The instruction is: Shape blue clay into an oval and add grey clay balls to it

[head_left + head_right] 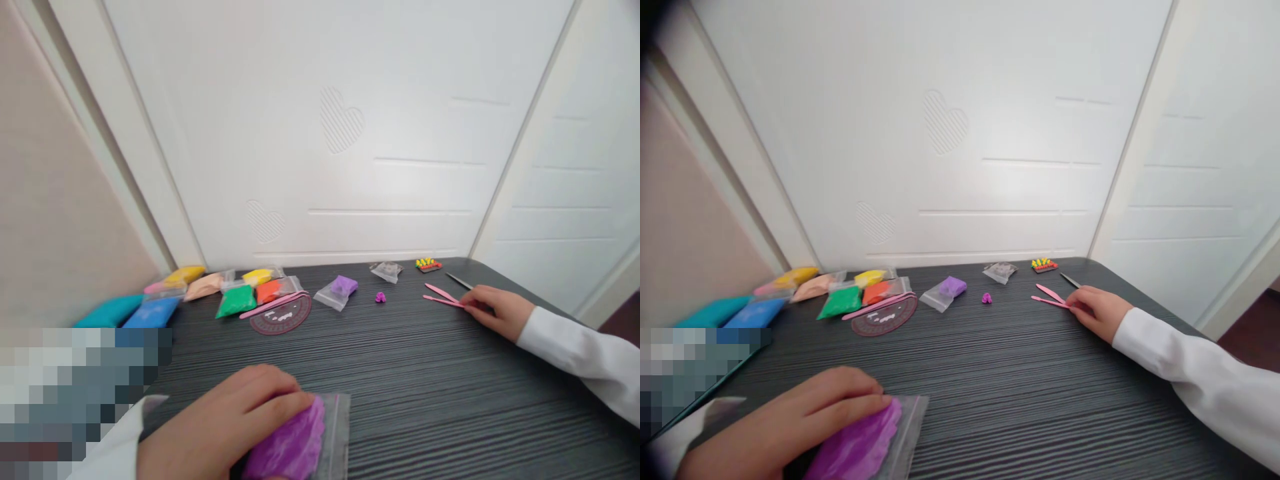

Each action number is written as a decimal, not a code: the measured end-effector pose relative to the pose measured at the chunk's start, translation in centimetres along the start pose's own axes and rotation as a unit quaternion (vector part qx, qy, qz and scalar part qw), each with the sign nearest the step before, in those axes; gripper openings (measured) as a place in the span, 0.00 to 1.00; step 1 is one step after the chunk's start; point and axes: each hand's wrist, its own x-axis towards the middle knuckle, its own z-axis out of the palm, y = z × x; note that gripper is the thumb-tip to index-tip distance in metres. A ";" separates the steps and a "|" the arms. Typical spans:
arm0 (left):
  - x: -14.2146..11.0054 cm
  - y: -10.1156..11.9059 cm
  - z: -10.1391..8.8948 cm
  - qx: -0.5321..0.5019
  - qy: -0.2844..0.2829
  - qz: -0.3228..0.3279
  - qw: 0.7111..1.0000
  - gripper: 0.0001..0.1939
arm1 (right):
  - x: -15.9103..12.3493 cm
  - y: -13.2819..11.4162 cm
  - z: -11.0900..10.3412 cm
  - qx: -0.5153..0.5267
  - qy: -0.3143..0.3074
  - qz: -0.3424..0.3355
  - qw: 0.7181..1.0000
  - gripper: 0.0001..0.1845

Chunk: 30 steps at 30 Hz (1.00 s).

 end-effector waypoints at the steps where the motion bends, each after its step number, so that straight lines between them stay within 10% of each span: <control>1: 0.2 0.2 -0.5 0.012 -0.014 -0.021 1.000 0.28 | -0.1 -0.2 0.1 0.002 0.000 -0.003 1.000 0.10; 8: 0.4 0.2 -5.7 0.148 -0.127 -0.186 0.963 0.23 | 0.1 -1.9 1.9 0.014 -0.016 0.042 0.999 0.18; 14: -0.9 -4.6 -10.0 0.280 -0.136 -0.377 0.872 0.26 | 1.0 -2.0 2.8 0.022 -0.040 0.100 0.994 0.22; 22: 2.0 -10.6 -7.6 0.288 -0.103 -0.450 0.839 0.18 | -0.2 -2.9 3.7 0.103 0.096 0.050 0.989 0.12; 30: 1.0 -14.8 -11.7 0.234 -0.127 -0.515 0.815 0.16 | -0.3 -3.1 4.0 0.139 0.133 0.037 0.981 0.09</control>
